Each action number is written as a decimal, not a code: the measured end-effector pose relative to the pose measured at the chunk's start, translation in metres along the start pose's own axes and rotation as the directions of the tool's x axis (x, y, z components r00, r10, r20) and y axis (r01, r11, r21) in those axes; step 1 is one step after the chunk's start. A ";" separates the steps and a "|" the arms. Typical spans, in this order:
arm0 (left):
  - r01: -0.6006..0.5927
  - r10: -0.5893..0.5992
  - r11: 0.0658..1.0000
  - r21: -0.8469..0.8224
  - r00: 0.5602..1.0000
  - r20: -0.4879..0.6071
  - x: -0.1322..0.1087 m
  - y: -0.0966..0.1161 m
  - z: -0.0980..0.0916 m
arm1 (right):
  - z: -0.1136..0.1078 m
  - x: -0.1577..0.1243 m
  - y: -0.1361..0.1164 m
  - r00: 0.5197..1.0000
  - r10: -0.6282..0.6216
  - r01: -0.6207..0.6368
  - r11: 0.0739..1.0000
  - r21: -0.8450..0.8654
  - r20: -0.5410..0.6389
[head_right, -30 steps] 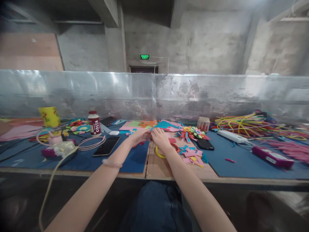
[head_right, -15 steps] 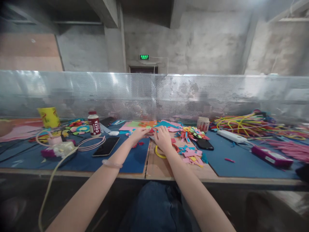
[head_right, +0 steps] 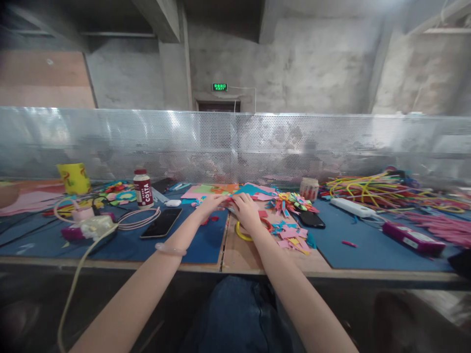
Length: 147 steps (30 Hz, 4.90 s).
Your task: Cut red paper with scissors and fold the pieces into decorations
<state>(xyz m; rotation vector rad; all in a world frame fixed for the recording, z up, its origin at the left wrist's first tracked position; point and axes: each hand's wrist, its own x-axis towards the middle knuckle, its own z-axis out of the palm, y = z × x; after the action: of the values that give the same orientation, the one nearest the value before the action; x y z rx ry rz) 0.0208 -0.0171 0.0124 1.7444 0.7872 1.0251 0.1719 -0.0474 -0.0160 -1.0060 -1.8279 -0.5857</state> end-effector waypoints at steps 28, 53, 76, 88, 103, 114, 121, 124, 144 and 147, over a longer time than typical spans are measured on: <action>-0.107 0.118 0.985 -0.135 0.990 0.078 -0.002 0.002 0.001 | -0.004 -0.001 -0.005 0.919 0.364 -0.389 0.776 0.496 0.151; -0.111 0.125 0.982 -0.155 0.989 0.085 -0.003 0.004 0.001 | -0.005 0.004 0.000 0.815 0.433 -0.558 0.409 0.722 0.384; -0.102 0.116 0.985 -0.139 0.989 0.095 -0.004 0.004 0.001 | -0.007 0.004 -0.003 0.787 0.447 -0.590 0.344 0.730 0.425; -0.127 0.138 0.986 -0.107 0.985 0.101 -0.003 0.002 0.001 | -0.005 0.003 -0.001 0.776 0.446 -0.601 0.306 0.738 0.447; -0.135 0.141 0.989 -0.061 0.984 0.111 -0.004 0.004 0.000 | -0.005 0.003 -0.001 0.764 0.429 -0.613 0.254 0.748 0.481; -0.078 0.089 0.989 -0.124 0.992 0.088 -0.002 0.003 0.001 | -0.005 0.003 -0.001 0.761 0.453 -0.612 0.262 0.746 0.465; -0.056 0.070 0.988 -0.145 0.994 0.089 -0.002 0.002 0.001 | -0.006 0.004 -0.003 0.760 0.448 -0.614 0.256 0.747 0.471; -0.054 0.068 0.988 -0.147 0.993 0.094 -0.002 0.002 0.001 | -0.006 0.004 -0.002 0.759 0.443 -0.617 0.255 0.745 0.477; -0.096 0.105 0.991 -0.091 0.990 0.099 -0.002 0.002 0.001 | -0.003 0.003 0.002 0.740 0.436 -0.630 0.181 0.755 0.512; -0.103 0.111 0.991 -0.082 0.989 0.102 -0.003 0.002 0.001 | -0.002 0.002 0.003 0.743 0.430 -0.625 0.169 0.762 0.514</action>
<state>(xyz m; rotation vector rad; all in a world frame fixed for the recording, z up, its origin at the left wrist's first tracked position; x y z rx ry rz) 0.0206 -0.0204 0.0134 1.7758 0.5855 1.0115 0.1747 -0.0462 -0.0136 -0.7841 -1.3830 0.9830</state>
